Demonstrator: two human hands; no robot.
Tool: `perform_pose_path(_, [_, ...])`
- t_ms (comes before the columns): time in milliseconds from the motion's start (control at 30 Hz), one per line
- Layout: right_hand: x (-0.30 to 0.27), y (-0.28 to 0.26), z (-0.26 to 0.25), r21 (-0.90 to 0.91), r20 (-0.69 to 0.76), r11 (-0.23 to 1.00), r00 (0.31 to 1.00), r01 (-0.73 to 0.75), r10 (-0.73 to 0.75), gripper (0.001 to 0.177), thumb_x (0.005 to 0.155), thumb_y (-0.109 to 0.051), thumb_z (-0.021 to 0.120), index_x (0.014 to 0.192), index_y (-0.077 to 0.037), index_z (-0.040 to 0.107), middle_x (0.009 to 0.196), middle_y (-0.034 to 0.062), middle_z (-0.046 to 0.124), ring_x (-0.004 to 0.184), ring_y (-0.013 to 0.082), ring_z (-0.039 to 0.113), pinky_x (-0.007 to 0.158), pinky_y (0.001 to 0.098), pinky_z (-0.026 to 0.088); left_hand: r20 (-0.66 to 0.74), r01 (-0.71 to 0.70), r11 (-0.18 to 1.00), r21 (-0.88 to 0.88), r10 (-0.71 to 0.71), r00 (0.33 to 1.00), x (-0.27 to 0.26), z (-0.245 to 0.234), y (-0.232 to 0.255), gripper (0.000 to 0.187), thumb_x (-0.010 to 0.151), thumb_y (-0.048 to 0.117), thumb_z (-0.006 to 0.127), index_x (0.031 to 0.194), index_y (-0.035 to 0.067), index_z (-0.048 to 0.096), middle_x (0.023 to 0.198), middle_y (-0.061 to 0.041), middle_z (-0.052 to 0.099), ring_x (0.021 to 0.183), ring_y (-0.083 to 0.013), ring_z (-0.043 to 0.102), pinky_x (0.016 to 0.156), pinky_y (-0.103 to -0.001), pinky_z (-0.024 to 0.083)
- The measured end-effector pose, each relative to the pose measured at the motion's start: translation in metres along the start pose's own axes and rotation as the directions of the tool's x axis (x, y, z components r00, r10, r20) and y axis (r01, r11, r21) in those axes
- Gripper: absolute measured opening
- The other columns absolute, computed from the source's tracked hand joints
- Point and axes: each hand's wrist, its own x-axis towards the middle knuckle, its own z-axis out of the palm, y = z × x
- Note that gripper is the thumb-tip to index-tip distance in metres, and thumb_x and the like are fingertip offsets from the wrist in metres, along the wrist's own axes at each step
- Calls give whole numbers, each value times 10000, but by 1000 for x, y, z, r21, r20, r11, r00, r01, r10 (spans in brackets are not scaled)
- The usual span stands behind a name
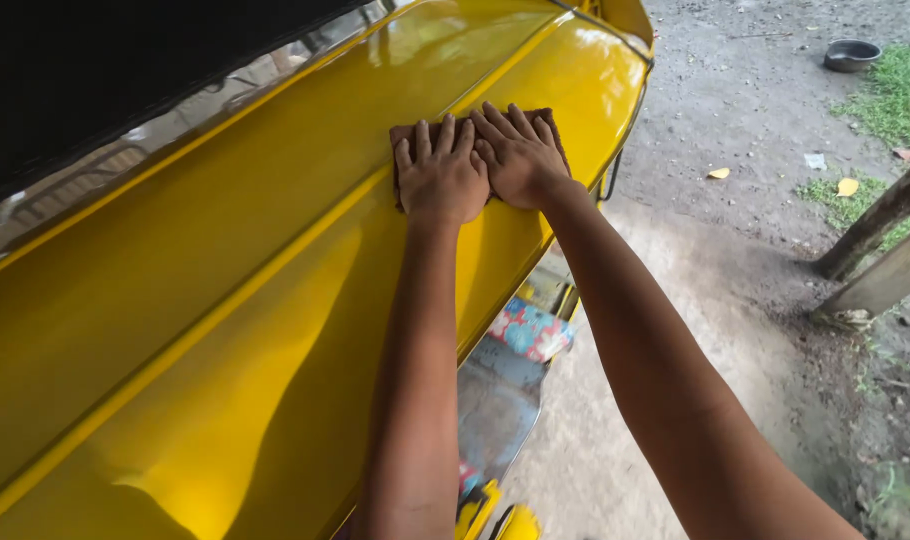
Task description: Sanding the yellow roof of a motorized tricycle using sandpaper.
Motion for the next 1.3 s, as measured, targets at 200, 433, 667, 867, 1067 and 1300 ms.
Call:
perform_pose_path(200, [67,99,-11,-4,19,1000,1000,-17,17,632,1026,-490,354,1614,-263,310,1715,-8,186,1574,320,129,1256,517,86,70,-13,1000,20,11,998,98,25,61,585,1026,390,322,1605,303,322,1701,39,228,1567,-286,172,1250,-534,84])
perform_pose_path(433, [130,182,-15,-13,13,1000,1000,-23,23,612,1034,-483,329,1609,-275,319,1715,-6,184,1576,311,133,1258,530,78,64,-23,1000,-1,24,998,191,62,103,598,1014,391,310,1607,307,300,1704,48,191,1561,-279,166,1239,-544,84])
perform_pose_path(667, [183,231,-3,-6,-73,999,997,34,-34,629,1039,-467,344,1616,-217,329,1698,38,241,1562,330,170,1248,514,107,153,12,1000,-9,-11,988,249,75,117,620,1014,405,278,1626,326,216,1717,61,126,1568,-293,142,1242,-559,77])
perform_pose_path(867, [215,240,-8,-7,-52,998,996,67,-67,621,1034,-470,349,1606,-229,344,1694,27,267,1555,314,202,1251,500,132,229,80,996,-37,-69,971,279,73,115,630,1017,433,257,1635,329,193,1722,55,116,1580,-301,109,1254,-555,58])
perform_pose_path(1067, [264,263,7,-119,-2,970,977,211,-213,563,1060,-449,336,1567,-224,433,1690,8,322,1566,315,245,1249,513,169,288,163,985,-64,-138,948,304,71,111,618,1031,456,229,1637,345,187,1730,63,100,1595,-289,76,1276,-533,14])
perform_pose_path(1300, [314,255,9,-14,114,963,957,269,-266,581,1035,-515,326,1553,-276,440,1645,-43,354,1537,273,270,1250,491,154,301,328,944,-49,-299,905,322,70,104,623,1033,439,225,1644,333,178,1733,71,87,1596,-290,52,1278,-516,-1])
